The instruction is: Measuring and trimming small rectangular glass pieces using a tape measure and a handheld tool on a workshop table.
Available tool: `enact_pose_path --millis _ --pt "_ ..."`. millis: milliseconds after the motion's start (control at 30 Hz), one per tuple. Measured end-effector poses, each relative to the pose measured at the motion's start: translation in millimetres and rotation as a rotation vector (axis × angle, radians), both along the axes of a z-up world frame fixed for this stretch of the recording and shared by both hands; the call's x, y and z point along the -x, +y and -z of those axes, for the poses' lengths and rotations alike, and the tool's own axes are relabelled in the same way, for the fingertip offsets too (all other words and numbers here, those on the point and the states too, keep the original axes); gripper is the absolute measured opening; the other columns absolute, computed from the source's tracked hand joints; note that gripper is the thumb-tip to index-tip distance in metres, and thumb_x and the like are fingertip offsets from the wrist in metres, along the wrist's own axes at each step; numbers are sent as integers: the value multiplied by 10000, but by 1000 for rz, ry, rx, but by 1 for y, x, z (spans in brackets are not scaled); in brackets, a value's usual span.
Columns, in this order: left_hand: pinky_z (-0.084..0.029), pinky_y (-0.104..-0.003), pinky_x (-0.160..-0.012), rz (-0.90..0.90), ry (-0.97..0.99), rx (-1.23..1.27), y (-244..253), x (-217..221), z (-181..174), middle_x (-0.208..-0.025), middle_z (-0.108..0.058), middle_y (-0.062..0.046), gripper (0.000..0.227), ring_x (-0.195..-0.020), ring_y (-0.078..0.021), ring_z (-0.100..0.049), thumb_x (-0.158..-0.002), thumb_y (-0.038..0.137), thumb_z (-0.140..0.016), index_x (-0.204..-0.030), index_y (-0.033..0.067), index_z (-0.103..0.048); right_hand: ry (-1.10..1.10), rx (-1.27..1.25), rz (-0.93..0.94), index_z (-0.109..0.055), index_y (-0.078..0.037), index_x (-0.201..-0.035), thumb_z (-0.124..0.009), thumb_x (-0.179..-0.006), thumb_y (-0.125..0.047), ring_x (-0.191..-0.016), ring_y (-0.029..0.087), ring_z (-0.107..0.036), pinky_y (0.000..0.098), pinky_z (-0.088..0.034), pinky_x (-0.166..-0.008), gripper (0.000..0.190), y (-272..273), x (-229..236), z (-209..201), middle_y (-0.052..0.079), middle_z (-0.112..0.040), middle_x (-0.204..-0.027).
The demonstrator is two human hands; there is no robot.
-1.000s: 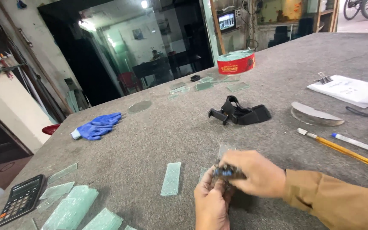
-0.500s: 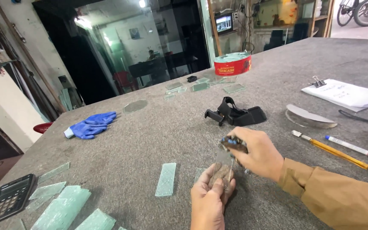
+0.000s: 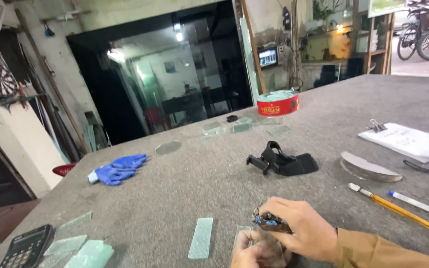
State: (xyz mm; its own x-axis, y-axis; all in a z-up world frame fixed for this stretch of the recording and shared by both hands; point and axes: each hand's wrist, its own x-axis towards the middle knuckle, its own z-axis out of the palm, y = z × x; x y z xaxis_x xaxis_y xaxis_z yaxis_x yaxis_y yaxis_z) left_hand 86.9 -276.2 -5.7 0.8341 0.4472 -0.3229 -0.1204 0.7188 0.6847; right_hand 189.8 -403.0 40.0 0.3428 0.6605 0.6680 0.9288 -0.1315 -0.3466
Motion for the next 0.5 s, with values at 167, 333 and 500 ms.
enact_pose_path --millis 167,333,500 --pt "-487 -764 -868 174 36 559 14 -40 24 -1286 -620 -414 381 -1079 -713 -663 -748 -93 -335 -1072 77 -442 21 -25 11 -751 -170 -1169 -753 -952 -139 -974 241 -837 347 -604 -867 218 -1 -3 0 14 -846 -1103" --pt "-425 -463 -908 200 -475 579 2 -46 52 -1051 -589 -201 644 -1038 -332 -619 -1035 676 -490 -1056 41 -598 14 88 -68 -766 -193 -1089 -797 -986 -196 -855 237 -772 372 -574 -748 107 2 7 -2 5 -786 -980" --pt "-565 -597 -955 137 108 455 15 8 -37 -1396 -776 -275 739 -1267 -472 -713 -1152 593 -428 -1440 6 -773 -40 142 -228 -747 -174 -1055 -721 -983 -154 -762 268 -732 385 -564 -695 79 0 38 -16 34 -718 -910"
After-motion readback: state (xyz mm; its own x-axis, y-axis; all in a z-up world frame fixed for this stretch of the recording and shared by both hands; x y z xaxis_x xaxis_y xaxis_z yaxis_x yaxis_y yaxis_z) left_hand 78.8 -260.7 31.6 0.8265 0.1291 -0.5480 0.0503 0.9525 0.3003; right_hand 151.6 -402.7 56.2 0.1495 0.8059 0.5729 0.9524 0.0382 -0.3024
